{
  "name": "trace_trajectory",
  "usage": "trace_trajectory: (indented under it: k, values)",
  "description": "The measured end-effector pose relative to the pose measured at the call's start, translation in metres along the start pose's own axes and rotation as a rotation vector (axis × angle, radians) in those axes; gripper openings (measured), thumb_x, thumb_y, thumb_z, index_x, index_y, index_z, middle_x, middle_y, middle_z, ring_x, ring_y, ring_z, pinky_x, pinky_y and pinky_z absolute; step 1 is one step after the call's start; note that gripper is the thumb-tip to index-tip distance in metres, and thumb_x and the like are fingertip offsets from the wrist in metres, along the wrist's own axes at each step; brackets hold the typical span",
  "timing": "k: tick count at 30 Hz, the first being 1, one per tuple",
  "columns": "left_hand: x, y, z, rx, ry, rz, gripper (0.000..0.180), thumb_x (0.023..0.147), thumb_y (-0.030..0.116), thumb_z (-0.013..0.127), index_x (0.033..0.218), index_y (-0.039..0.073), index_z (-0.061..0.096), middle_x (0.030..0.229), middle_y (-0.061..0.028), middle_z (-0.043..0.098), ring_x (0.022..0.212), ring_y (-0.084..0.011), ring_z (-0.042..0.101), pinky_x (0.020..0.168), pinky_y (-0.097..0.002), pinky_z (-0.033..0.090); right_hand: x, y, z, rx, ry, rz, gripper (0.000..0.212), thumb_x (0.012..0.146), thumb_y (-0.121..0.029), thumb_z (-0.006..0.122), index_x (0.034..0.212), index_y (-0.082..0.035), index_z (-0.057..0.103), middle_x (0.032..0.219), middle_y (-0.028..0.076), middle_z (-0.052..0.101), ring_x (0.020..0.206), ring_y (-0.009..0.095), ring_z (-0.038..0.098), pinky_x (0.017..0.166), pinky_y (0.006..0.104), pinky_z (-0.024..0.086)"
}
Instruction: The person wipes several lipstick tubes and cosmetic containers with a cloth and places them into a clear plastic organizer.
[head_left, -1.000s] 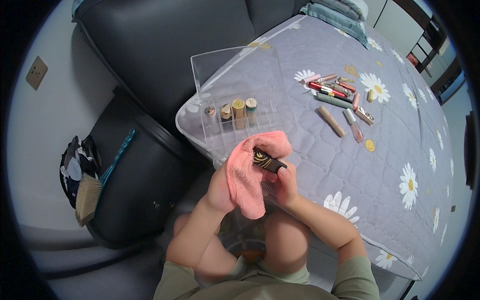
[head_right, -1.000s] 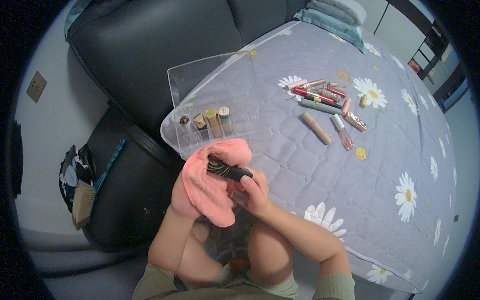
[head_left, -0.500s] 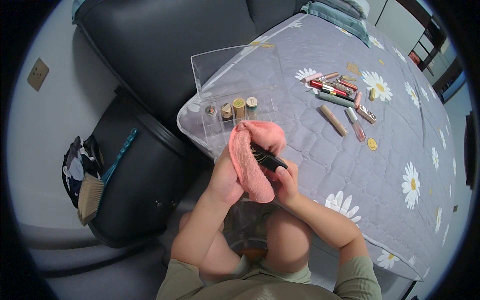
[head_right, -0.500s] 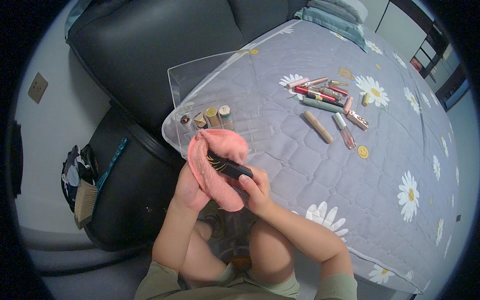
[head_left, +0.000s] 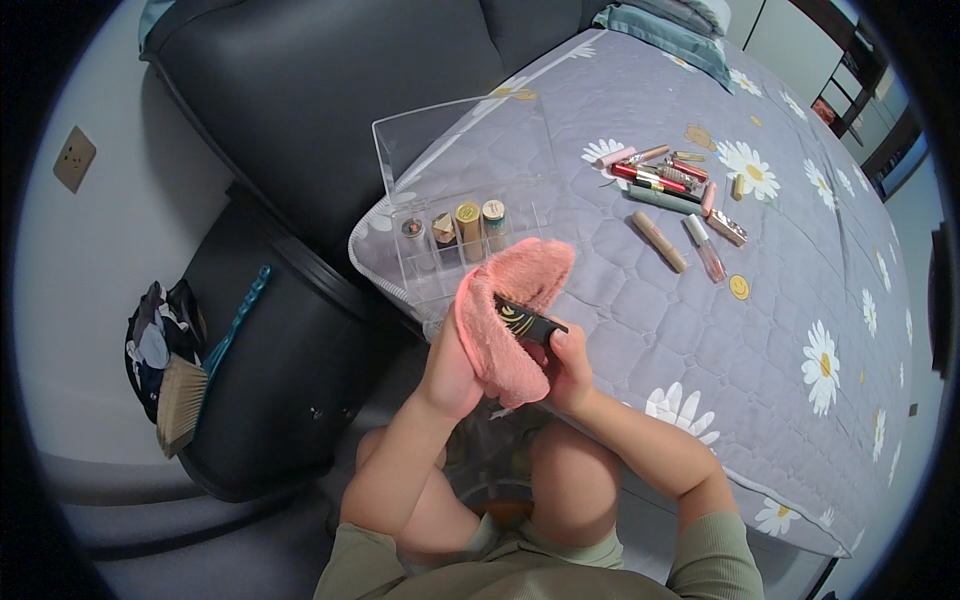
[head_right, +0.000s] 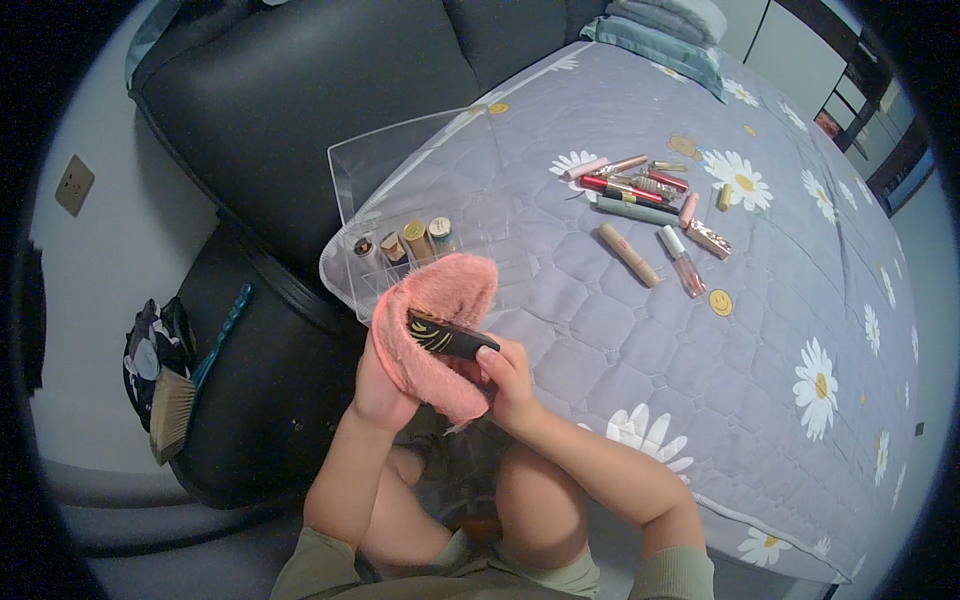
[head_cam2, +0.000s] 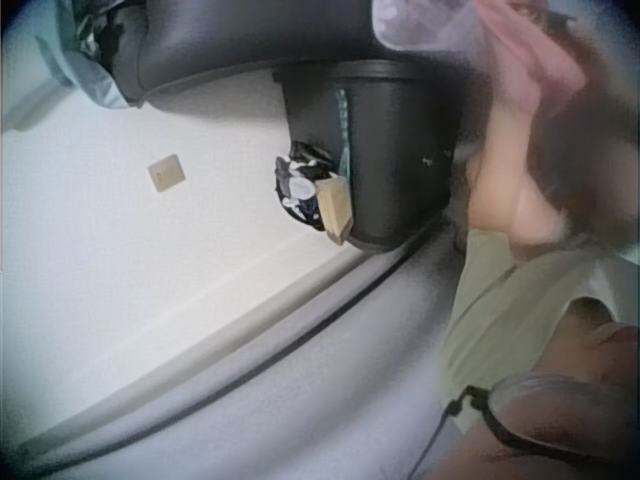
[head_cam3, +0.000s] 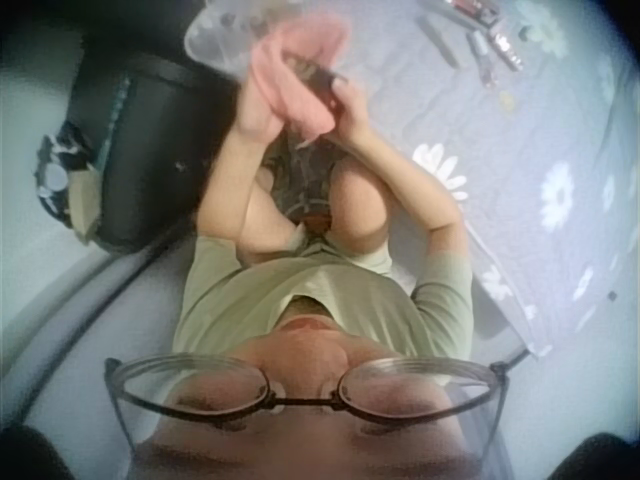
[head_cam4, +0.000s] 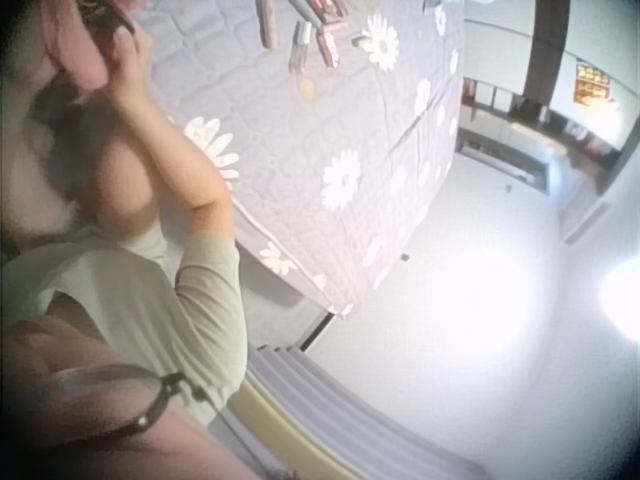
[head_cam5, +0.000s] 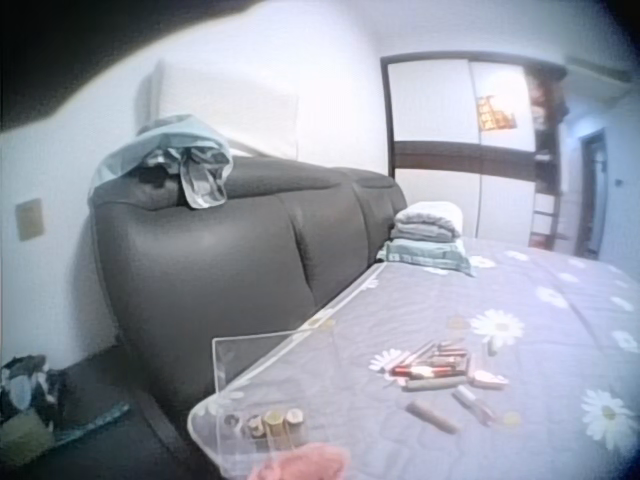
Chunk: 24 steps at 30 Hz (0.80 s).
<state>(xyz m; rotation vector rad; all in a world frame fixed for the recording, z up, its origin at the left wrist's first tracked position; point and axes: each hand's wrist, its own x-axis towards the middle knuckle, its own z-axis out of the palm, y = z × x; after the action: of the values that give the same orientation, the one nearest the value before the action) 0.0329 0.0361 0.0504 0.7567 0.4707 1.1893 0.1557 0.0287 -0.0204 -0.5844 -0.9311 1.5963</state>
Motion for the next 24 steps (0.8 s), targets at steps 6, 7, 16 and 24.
trace_trajectory:
  k: [6, 7, 16, 24]
  values:
    - [-0.006, -0.018, 0.002, 0.181, 0.037, 0.050, 0.045, 0.087, 0.028, 0.034, 0.122, 0.000, 0.029, 0.109, -0.0062, 0.046, 0.092, -0.0101, 0.048, 0.076, -0.0218, 0.040, 0.000, 0.005, 0.005, 0.105, 0.116, 0.022, 0.037, 0.079, -0.033, 0.042, 0.078, 0.003, 0.052, 0.059, 0.000, 0.046, 0.053, 0.006, 0.038, 0.049, 0.0188, 0.031]
    - [-0.005, -0.015, 0.006, 0.180, 0.041, 0.014, 0.045, 0.087, 0.027, 0.034, 0.122, 0.000, 0.030, 0.107, -0.0055, 0.047, 0.089, -0.0090, 0.049, 0.073, -0.0209, 0.041, -0.001, -0.004, 0.009, 0.066, 0.073, 0.011, 0.035, 0.080, -0.031, 0.042, 0.077, 0.003, 0.052, 0.060, 0.000, 0.047, 0.055, 0.008, 0.040, 0.050, 0.0194, 0.032]
    - [-0.006, -0.002, -0.004, -0.165, 0.084, 0.051, 0.033, 0.088, 0.027, 0.032, 0.108, 0.004, 0.044, 0.104, -0.0054, 0.050, 0.096, -0.0146, 0.048, 0.085, -0.0297, 0.038, 0.007, -0.011, -0.005, -0.489, -0.163, -0.369, 0.024, 0.071, -0.020, 0.051, 0.068, 0.004, 0.049, 0.060, 0.010, 0.047, 0.055, 0.022, 0.045, 0.051, 0.0290, 0.033]
    - [-0.004, -0.011, -0.004, -0.123, 0.005, 0.119, 0.042, 0.089, 0.033, 0.024, 0.114, 0.004, 0.040, 0.110, -0.0089, 0.047, 0.101, -0.0206, 0.047, 0.089, -0.0350, 0.036, 0.006, -0.006, -0.002, -0.489, -0.116, -0.487, 0.027, 0.071, -0.021, 0.051, 0.075, 0.005, 0.052, 0.066, 0.013, 0.049, 0.058, 0.025, 0.047, 0.054, 0.0299, 0.037]
